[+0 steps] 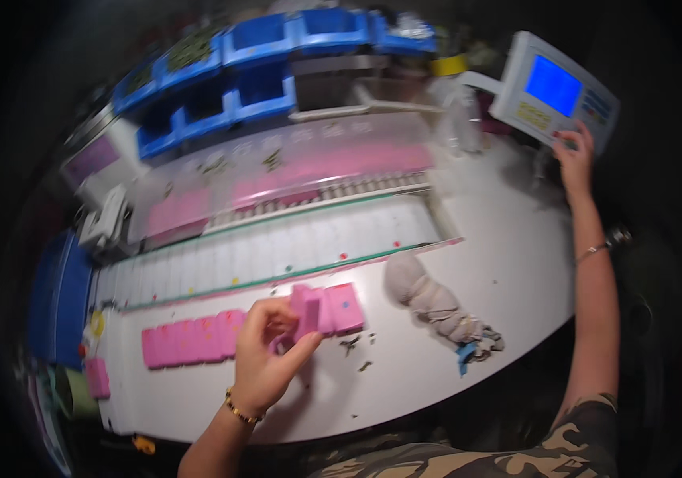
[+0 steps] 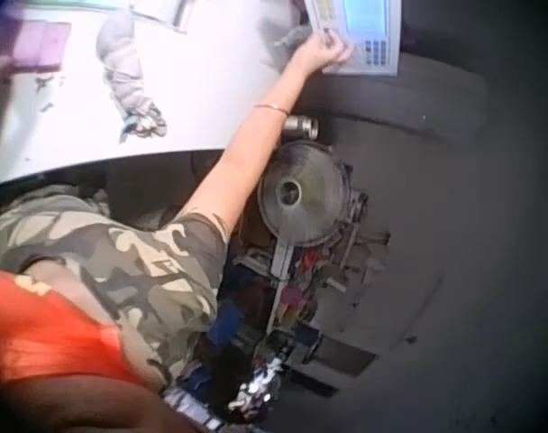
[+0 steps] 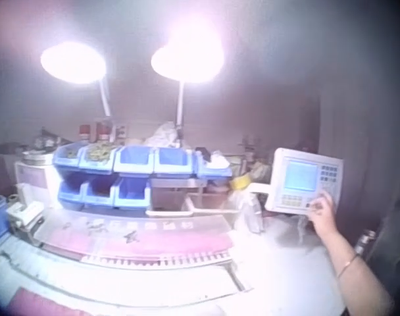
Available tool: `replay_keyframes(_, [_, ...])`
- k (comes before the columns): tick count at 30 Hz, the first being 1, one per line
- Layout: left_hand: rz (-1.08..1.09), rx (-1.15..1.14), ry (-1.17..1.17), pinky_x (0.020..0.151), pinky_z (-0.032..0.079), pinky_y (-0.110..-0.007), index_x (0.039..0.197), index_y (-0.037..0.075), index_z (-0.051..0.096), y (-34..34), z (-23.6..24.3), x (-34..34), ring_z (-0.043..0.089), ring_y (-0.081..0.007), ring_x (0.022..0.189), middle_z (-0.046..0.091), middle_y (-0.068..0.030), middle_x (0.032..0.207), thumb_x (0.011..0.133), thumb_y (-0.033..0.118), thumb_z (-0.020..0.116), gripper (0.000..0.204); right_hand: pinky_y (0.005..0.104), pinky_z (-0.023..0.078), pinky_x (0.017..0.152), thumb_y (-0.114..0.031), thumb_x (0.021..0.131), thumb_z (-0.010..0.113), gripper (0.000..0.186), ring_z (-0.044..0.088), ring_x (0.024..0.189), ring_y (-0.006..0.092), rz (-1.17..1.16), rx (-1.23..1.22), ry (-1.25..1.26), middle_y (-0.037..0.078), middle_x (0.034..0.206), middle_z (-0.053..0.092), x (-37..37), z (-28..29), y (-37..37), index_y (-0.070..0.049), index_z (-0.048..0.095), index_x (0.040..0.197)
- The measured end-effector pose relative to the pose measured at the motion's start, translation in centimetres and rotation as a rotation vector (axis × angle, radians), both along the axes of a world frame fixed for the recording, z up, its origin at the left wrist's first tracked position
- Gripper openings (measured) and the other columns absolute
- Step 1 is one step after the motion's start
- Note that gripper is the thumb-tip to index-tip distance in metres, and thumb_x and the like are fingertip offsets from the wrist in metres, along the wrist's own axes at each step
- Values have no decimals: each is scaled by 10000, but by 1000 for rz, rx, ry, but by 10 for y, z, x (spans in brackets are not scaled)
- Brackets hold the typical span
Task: Extracting small decorative or functional components from pink molds or storage cases at a production station.
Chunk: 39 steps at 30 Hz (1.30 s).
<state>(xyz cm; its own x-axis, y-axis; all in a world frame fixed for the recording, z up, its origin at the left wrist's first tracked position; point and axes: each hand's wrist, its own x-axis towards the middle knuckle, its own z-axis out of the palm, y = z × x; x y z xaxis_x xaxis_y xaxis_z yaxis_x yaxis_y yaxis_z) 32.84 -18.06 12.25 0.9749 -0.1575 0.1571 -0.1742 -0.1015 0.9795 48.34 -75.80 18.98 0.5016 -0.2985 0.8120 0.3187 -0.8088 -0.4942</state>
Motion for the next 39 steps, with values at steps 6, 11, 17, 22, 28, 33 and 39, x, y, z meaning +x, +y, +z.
replay_keyframes(6, [28, 334, -146, 779, 488, -258, 974, 43, 537, 30, -3, 21, 565, -101, 875, 572, -53, 1027, 755, 69, 776, 325, 176, 376, 578, -71, 871, 623, 200, 517, 754, 43, 91, 289, 176, 1, 1466, 406, -23, -1, 0, -78, 641, 1071])
replay_keyframes(11, [394, 597, -202, 793, 496, -362, 930, 16, 580, 104, -17, 74, 593, -280, 883, 577, -132, 953, 738, 150, 743, 285, 155, 341, 576, -123, 913, 619, 268, 479, 742, 12, 38, 327, 239, -15, 1258, 546, -47, -7, 71, -88, 596, 1178])
replay_keyframes(17, [698, 985, -340, 842, 484, -401, 920, 20, 622, 183, -53, 113, 587, -318, 926, 600, -141, 958, 723, 177, 766, 290, 255, 443, 781, 18, 797, 644, 400, 547, 1022, 147, 587, -50, 583, 65, 1174, 587, -115, -25, 266, -47, 569, 1185])
replay_keyframes(22, [707, 910, -236, 874, 469, -411, 929, 23, 652, 183, -51, 130, 559, -331, 1007, 601, -145, 1041, 740, 209, 775, 292, 415, 426, 975, -67, 746, 729, 521, 529, 1143, 348, 760, -396, 650, 178, 1248, 554, -129, -50, 332, -22, 533, 1227])
replay_keyframes(28, [650, 1065, -436, 941, 425, -417, 1074, 24, 635, 142, -26, 102, 507, -344, 1101, 583, -155, 1128, 792, 263, 736, 383, 429, 399, 1014, -128, 698, 787, 707, 478, 1181, 389, 791, -548, 662, 212, 1269, 519, -114, -70, 361, 44, 448, 1294])
replay_keyframes(33, [300, 685, -422, 857, 476, -344, 1182, 30, 600, 61, -7, 51, 585, -255, 1015, 601, -133, 1144, 828, 167, 714, 397, 435, 411, 980, -153, 647, 823, 810, 496, 1139, 390, 807, -456, 768, 224, 1225, 535, -110, -79, 357, 49, 425, 1323])
replay_keyframes(39, [-303, -296, 407, 803, 506, -234, 1312, -3, 509, 6, -13, 12, 584, -101, 1006, 601, -72, 1165, 967, 162, 583, 390, 411, 429, 973, -148, 637, 841, 824, 546, 1120, 357, 915, -184, 565, 194, 1232, 559, -138, -59, 360, 21, 435, 1334])
